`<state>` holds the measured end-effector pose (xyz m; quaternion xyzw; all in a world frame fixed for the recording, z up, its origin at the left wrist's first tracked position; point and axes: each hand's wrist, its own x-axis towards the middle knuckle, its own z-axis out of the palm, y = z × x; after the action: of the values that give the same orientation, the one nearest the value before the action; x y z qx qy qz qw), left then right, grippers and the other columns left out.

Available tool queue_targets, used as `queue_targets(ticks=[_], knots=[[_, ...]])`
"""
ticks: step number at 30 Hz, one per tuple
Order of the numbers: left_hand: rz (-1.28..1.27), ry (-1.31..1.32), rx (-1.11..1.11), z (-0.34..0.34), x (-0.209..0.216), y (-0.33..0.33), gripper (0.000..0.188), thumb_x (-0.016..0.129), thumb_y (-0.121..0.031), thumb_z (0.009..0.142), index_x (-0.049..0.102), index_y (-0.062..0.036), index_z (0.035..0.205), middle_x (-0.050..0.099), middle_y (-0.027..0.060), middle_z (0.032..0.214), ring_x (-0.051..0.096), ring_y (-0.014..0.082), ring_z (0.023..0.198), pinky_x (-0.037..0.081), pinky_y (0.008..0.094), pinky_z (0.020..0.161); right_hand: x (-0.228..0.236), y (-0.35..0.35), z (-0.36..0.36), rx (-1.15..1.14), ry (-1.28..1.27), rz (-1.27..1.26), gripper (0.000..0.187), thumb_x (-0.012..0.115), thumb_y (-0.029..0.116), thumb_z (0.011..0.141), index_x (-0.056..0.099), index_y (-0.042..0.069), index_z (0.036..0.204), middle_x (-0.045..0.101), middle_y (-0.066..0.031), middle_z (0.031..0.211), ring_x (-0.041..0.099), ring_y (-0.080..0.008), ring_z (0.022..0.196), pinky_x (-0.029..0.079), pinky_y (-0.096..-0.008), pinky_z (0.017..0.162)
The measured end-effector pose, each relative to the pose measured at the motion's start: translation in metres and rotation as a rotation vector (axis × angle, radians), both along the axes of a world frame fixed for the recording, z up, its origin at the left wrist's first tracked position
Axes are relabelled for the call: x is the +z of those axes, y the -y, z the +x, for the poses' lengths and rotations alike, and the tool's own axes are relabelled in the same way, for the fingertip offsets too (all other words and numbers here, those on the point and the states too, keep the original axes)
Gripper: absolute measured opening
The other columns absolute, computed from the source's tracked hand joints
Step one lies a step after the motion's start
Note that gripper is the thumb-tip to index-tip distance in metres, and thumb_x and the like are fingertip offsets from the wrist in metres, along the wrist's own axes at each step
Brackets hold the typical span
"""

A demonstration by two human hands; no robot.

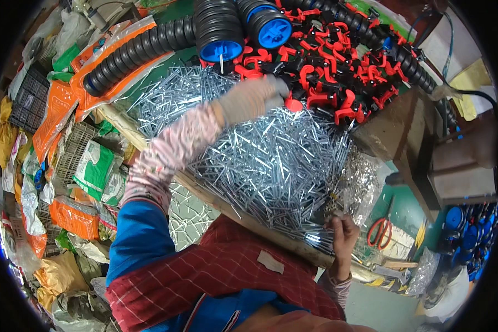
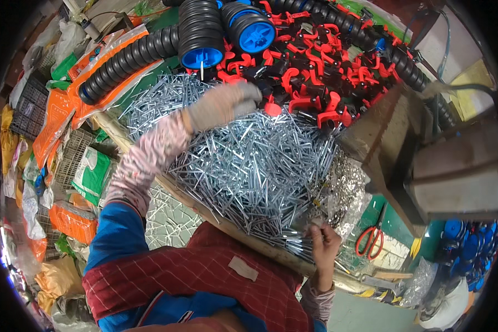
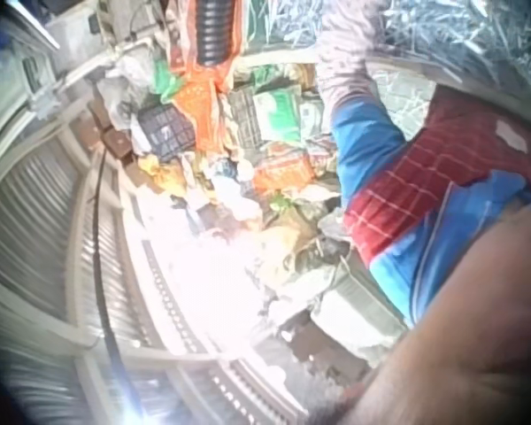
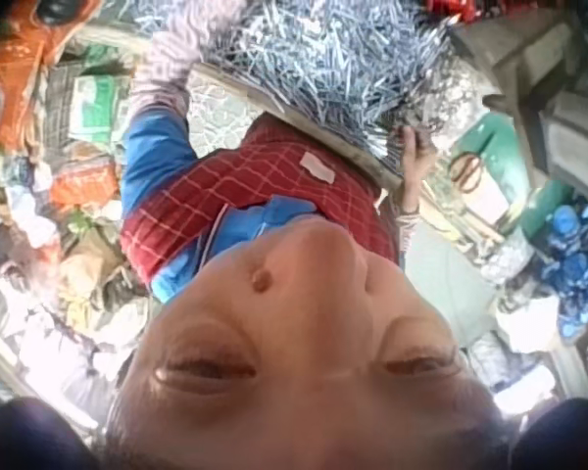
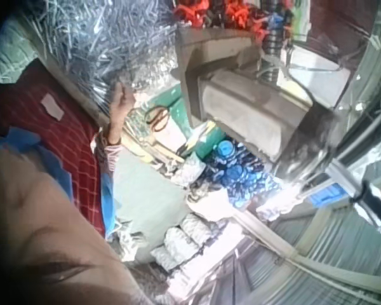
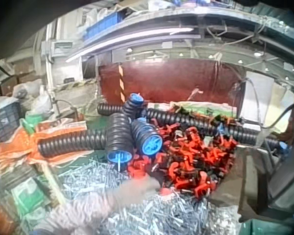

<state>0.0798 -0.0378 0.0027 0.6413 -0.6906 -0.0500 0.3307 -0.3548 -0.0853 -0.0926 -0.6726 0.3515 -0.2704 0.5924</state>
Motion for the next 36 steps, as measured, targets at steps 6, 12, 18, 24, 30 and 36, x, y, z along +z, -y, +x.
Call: queue_targets(ticks=[6, 12, 18, 24, 30, 36], knots=[[-0.172, 0.522, 0.449, 0.105, 0.027, 0.084, 0.032, 0.066, -0.025, 0.089, 0.058, -0.01, 0.116, 0.061, 0.0134, 0.103, 0.063, 0.0339, 0.099, 0.054, 0.0442, 0.082, 0.006, 0.01, 0.012, 0.086, -0.203, -0.121, 0.017, 0.064, 0.011, 0.095, 0.071, -0.004, 0.099, 0.071, -0.0088, 0.077, 0.065, -0.0128, 0.067, 0.051, -0.0265, 0.064], [-0.181, 0.382, 0.588, 0.176, 0.028, 0.168, 0.035, 0.051, -0.034, 0.1, 0.062, -0.0012, 0.099, 0.066, 0.0242, 0.098, 0.063, 0.0402, 0.085, 0.052, 0.041, 0.075, 0.0, 0.006, 0.024, 0.091, -0.197, -0.055, 0.016, 0.066, 0.008, 0.094, 0.07, -0.004, 0.103, 0.072, -0.0098, 0.08, 0.068, -0.0146, 0.07, 0.052, -0.0274, 0.065], [0.302, -0.356, 0.498, 0.218, 0.02, 0.199, 0.035, 0.048, -0.035, 0.096, 0.063, -0.0132, 0.119, 0.068, 0.0164, 0.086, 0.067, 0.033, 0.078, 0.053, 0.0382, 0.07, 0.002, 0.008, 0.035, 0.135, -0.213, -0.039, 0.016, 0.065, 0.008, 0.095, 0.07, -0.003, 0.105, 0.071, -0.0092, 0.082, 0.068, -0.0139, 0.071, 0.052, -0.0256, 0.066], [0.39, 0.661, 0.459, 0.196, 0.004, 0.197, 0.03, 0.053, -0.019, 0.095, 0.063, -0.0199, 0.124, 0.071, 0.0165, 0.1, 0.069, 0.0379, 0.096, 0.054, 0.0479, 0.082, -0.007, 0.017, 0.035, 0.116, -0.275, -0.011, 0.016, 0.067, 0.01, 0.094, 0.07, -0.001, 0.105, 0.071, -0.0088, 0.083, 0.067, -0.013, 0.074, 0.052, -0.0255, 0.067], [0.322, 0.632, 0.668, 0.213, 0.008, 0.203, 0.028, 0.054, -0.029, 0.095, 0.072, -0.0133, 0.11, 0.073, 0.013, 0.095, 0.069, 0.0332, 0.1, 0.056, 0.0442, 0.084, 0.004, 0.018, 0.032, 0.165, -0.271, -0.124, 0.014, 0.067, 0.011, 0.094, 0.07, 0.002, 0.103, 0.07, -0.0095, 0.082, 0.065, -0.0155, 0.07, 0.05, -0.0281, 0.065], [-0.398, 0.04, 0.407, 0.143, 0.117, 0.134, 0.032, 0.049, -0.033, 0.102, 0.064, -0.0045, 0.098, 0.067, 0.0191, 0.094, 0.064, 0.0364, 0.083, 0.052, 0.0393, 0.074, 0.017, 0.01, 0.027, 0.128, -0.298, -0.188, 0.014, 0.067, 0.009, 0.094, 0.069, 0.0, 0.104, 0.07, -0.0104, 0.083, 0.066, -0.016, 0.073, 0.052, -0.0283, 0.067]])
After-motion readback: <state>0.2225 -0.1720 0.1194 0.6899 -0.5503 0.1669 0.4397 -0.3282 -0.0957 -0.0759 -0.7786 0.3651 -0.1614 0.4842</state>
